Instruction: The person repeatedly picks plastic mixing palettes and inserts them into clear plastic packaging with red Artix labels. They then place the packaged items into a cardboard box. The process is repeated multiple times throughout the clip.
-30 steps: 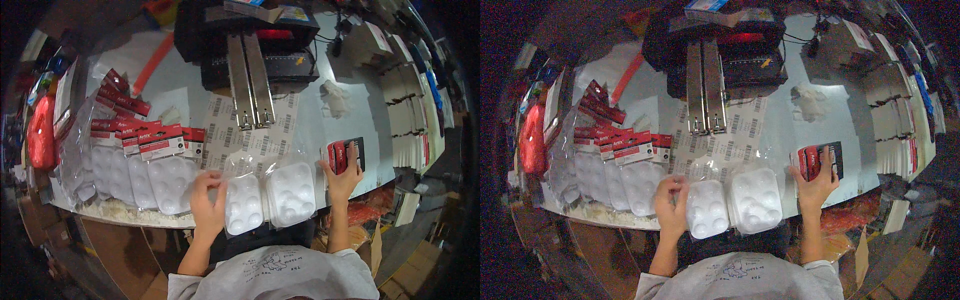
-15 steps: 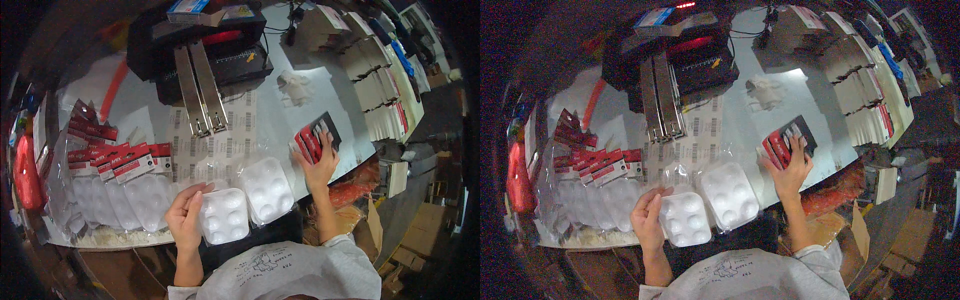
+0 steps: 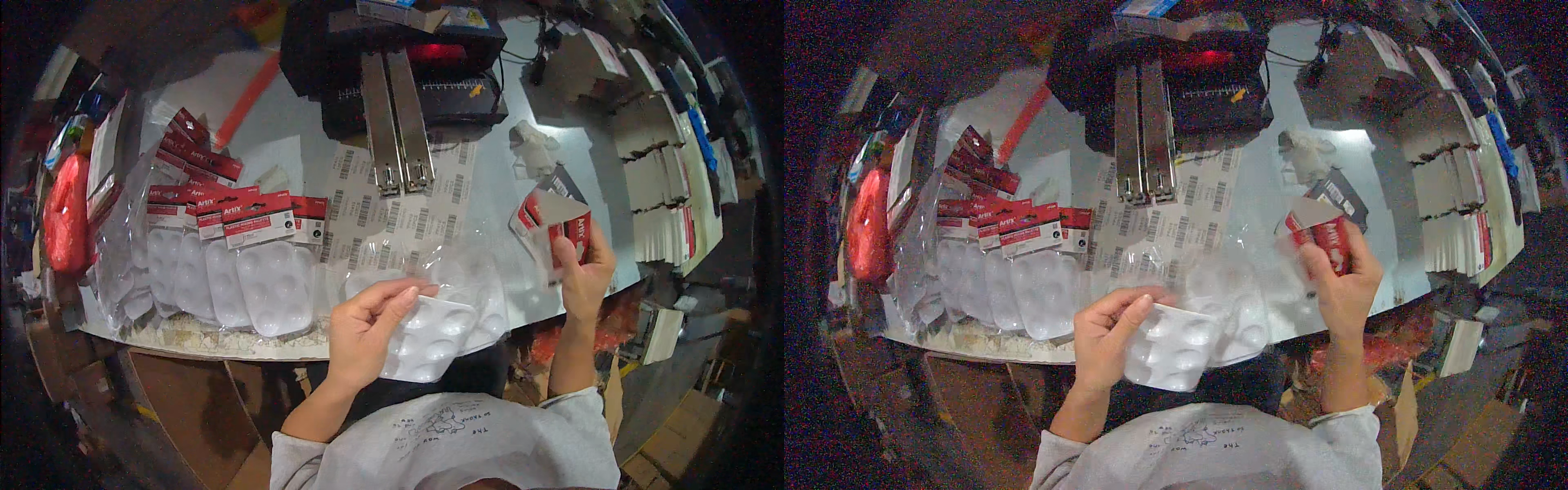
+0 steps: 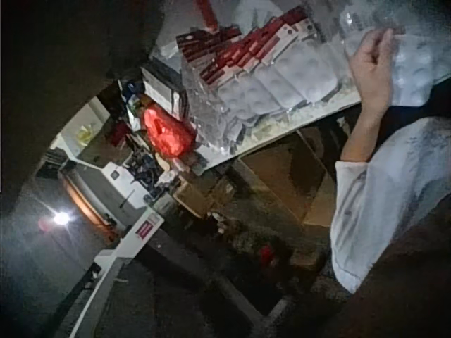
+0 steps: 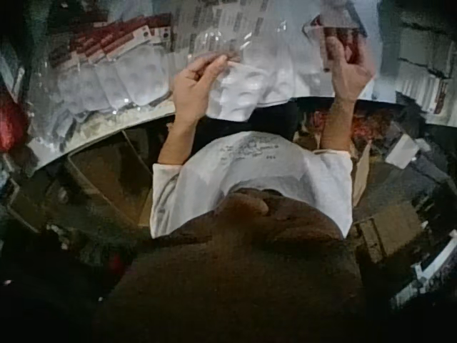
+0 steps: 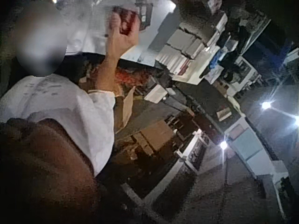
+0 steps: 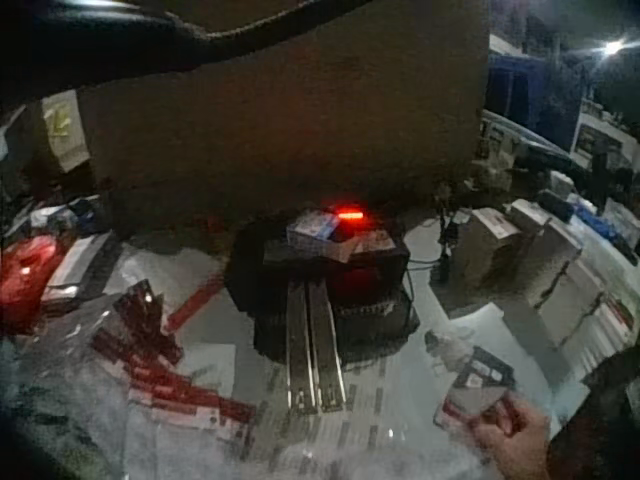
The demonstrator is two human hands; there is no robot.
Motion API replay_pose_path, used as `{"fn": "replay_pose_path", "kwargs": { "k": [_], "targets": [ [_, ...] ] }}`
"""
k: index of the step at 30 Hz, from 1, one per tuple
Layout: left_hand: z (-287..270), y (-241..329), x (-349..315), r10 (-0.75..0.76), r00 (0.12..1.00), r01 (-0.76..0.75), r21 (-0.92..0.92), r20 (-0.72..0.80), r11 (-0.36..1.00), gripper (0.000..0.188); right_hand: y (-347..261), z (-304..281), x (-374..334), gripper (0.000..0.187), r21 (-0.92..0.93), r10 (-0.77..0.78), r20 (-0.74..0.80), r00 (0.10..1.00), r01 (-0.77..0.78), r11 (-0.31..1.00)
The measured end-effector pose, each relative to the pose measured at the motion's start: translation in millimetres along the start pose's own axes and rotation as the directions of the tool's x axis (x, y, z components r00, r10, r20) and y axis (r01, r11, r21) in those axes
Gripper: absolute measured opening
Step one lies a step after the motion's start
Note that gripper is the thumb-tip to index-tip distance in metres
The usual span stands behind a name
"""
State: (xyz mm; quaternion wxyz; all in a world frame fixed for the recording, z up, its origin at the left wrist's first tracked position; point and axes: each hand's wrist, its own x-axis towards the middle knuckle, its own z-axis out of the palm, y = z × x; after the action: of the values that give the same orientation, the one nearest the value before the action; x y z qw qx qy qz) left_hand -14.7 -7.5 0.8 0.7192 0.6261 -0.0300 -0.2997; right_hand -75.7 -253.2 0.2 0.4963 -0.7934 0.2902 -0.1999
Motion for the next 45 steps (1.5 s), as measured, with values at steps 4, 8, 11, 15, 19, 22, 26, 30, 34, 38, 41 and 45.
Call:
{"fn": "replay_pose_path", "kwargs": {
  "k": [4,8,11,15,19,22,26,30,34,38,41,45],
  "targets": [
    [6.2,7.2,-1.3,0.006,1.000,-0.011,0.170,0.027,0.985,0.020,-49.8,24.6,-6.5,0.026,0.029,-0.204,0.476,0.855,0.217,0.976],
    [2.9,5.6,-1.6,-0.019,0.999,0.012,0.193,0.035,0.981,0.016,-60.7,51.6,4.3,0.022,0.032,-0.305,0.518,0.799,0.338,0.941],
    [0.0,2.0,1.2,-0.050,0.999,0.049,0.180,-0.002,0.982,0.016,-58.6,55.8,8.3,0.021,0.018,-0.269,0.537,0.799,0.308,0.951],
    [-2.3,-1.5,5.9,0.100,0.994,-0.084,0.306,-0.037,0.948,0.017,-54.6,55.9,10.4,0.020,0.070,-0.293,0.592,0.751,0.314,0.947],
    [-3.6,-3.9,8.9,0.151,0.987,-0.122,0.370,-0.051,0.921,0.017,-51.7,61.1,15.9,0.021,0.074,-0.282,0.629,0.724,0.306,0.949],
    [-1.7,-6.7,11.9,0.178,0.981,-0.137,0.376,-0.078,0.916,0.015,-50.5,63.0,19.7,0.023,0.074,-0.302,0.641,0.706,0.335,0.939],
    [2.1,-9.6,15.1,0.262,0.960,-0.210,0.371,-0.095,0.905,0.013,-48.6,63.1,20.8,0.024,0.059,-0.320,0.629,0.709,0.367,0.928],
    [2.6,-10.7,13.6,0.235,0.968,-0.177,0.417,-0.090,0.891,0.010,-46.8,62.9,22.3,0.026,0.048,-0.364,0.631,0.685,0.434,0.900],
    [0.5,-13.5,11.2,0.264,0.956,-0.186,0.430,-0.127,0.883,0.012,-44.0,58.8,28.3,0.028,0.027,-0.316,0.602,0.733,0.377,0.926],
    [-7.1,-19.7,16.4,0.281,0.897,-0.214,0.222,-0.340,0.951,0.017,-34.6,47.7,33.6,0.027,-0.077,0.035,0.723,0.690,0.031,0.997],
    [-11.2,-24.6,20.0,0.253,0.885,-0.200,0.171,-0.392,0.965,0.020,-24.7,43.3,29.6,0.022,-0.054,0.210,0.835,0.509,-0.303,0.952],
    [-12.9,-25.0,15.5,0.215,0.894,-0.155,0.178,-0.393,0.972,0.023,-17.5,43.7,17.6,0.020,0.034,0.218,0.828,0.517,-0.434,0.900]
  ]
}}
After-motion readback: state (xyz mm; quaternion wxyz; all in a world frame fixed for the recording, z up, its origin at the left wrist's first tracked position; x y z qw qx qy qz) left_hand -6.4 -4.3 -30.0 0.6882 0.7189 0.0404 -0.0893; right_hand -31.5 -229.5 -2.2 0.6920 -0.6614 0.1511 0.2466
